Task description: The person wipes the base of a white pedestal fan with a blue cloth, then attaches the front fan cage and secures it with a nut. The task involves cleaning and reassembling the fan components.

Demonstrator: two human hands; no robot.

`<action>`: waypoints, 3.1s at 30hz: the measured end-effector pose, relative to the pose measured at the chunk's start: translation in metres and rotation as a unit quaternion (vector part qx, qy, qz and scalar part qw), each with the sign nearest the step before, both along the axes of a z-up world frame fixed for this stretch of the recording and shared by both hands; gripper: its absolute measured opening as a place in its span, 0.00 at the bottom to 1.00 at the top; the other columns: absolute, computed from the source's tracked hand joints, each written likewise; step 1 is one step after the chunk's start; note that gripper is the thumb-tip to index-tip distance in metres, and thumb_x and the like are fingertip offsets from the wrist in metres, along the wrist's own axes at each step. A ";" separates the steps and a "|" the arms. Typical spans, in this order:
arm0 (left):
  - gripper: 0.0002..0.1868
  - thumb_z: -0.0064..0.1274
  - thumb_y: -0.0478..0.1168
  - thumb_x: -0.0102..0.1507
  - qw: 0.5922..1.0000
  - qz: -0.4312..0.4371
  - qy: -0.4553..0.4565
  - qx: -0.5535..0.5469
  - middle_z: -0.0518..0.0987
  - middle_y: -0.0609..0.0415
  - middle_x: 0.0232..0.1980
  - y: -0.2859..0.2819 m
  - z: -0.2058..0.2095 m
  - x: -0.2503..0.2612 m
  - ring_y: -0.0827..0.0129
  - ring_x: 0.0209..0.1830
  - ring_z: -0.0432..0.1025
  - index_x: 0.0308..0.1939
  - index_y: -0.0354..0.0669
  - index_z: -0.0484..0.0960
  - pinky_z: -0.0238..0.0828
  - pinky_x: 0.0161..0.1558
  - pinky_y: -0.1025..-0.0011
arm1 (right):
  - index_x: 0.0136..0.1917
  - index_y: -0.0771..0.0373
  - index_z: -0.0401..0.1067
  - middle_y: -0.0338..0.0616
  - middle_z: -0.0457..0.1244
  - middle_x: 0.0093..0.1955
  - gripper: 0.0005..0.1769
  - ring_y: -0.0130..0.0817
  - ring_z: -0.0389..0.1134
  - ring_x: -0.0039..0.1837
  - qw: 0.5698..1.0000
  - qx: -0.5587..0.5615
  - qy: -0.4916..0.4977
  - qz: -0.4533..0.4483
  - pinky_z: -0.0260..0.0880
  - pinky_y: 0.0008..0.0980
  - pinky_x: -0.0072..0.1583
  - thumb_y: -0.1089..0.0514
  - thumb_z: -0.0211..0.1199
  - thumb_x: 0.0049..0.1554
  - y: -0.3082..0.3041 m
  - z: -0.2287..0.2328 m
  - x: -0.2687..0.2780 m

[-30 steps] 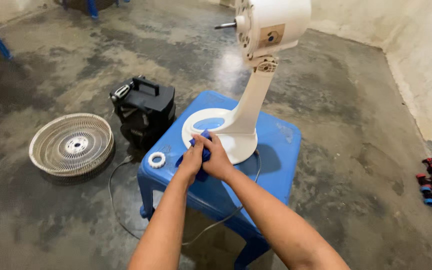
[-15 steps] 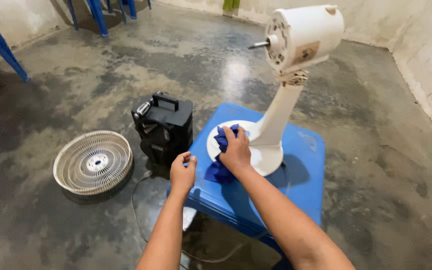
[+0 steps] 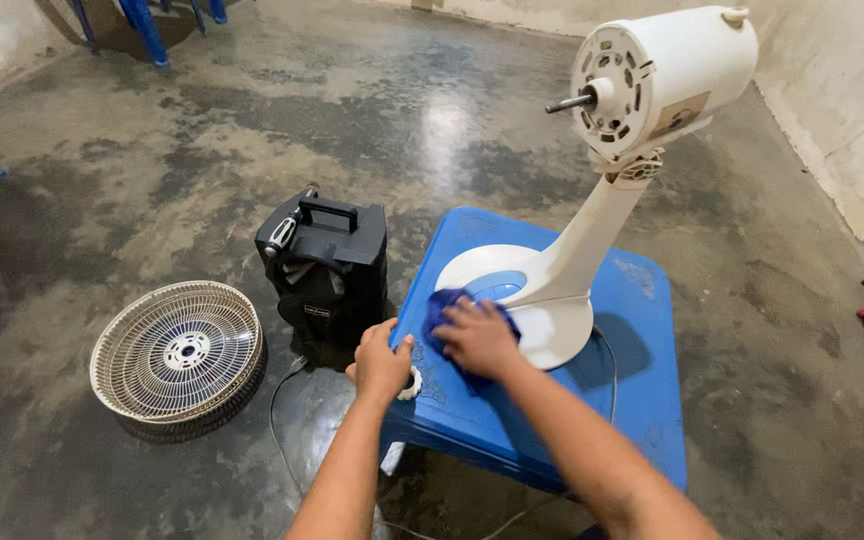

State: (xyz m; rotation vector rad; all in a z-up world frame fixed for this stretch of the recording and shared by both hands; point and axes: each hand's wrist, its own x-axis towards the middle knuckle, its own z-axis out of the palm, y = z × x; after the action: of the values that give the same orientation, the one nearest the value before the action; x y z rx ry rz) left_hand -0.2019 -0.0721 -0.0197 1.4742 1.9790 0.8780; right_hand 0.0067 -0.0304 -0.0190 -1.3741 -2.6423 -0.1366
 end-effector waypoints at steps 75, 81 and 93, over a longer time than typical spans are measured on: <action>0.24 0.72 0.41 0.51 0.820 0.107 -0.546 -0.134 0.86 0.40 0.40 0.065 -0.093 0.017 0.56 0.34 0.80 0.42 0.23 0.84 0.80 0.41 0.61 | 0.71 0.36 0.66 0.40 0.48 0.82 0.36 0.54 0.38 0.84 0.977 -0.027 0.169 -0.130 0.43 0.78 0.70 0.49 0.72 0.51 0.019 -0.002 0.085; 0.37 0.65 0.58 0.56 0.909 0.095 -0.375 -0.158 0.85 0.39 0.49 0.050 -0.098 0.014 0.55 0.47 0.80 0.52 0.23 0.84 0.75 0.54 0.61 | 0.66 0.40 0.70 0.40 0.54 0.78 0.32 0.57 0.44 0.82 0.974 0.028 0.178 -0.135 0.42 0.74 0.72 0.52 0.73 0.48 0.017 -0.006 0.066; 0.35 0.48 0.56 0.64 0.987 0.005 0.040 -0.156 0.62 0.64 0.79 0.049 -0.051 0.039 0.55 0.74 0.62 0.77 0.73 0.61 0.51 0.70 0.40 | 0.63 0.42 0.75 0.43 0.61 0.75 0.23 0.50 0.57 0.79 0.990 0.057 0.122 -0.034 0.49 0.66 0.74 0.56 0.68 0.53 0.030 0.001 0.068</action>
State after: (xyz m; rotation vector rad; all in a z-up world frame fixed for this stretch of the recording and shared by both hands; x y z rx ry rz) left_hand -0.1632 -0.0235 -0.0703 1.3362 2.0729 0.4893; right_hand 0.0745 -0.0007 -0.0179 -1.3510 -2.3528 -0.1176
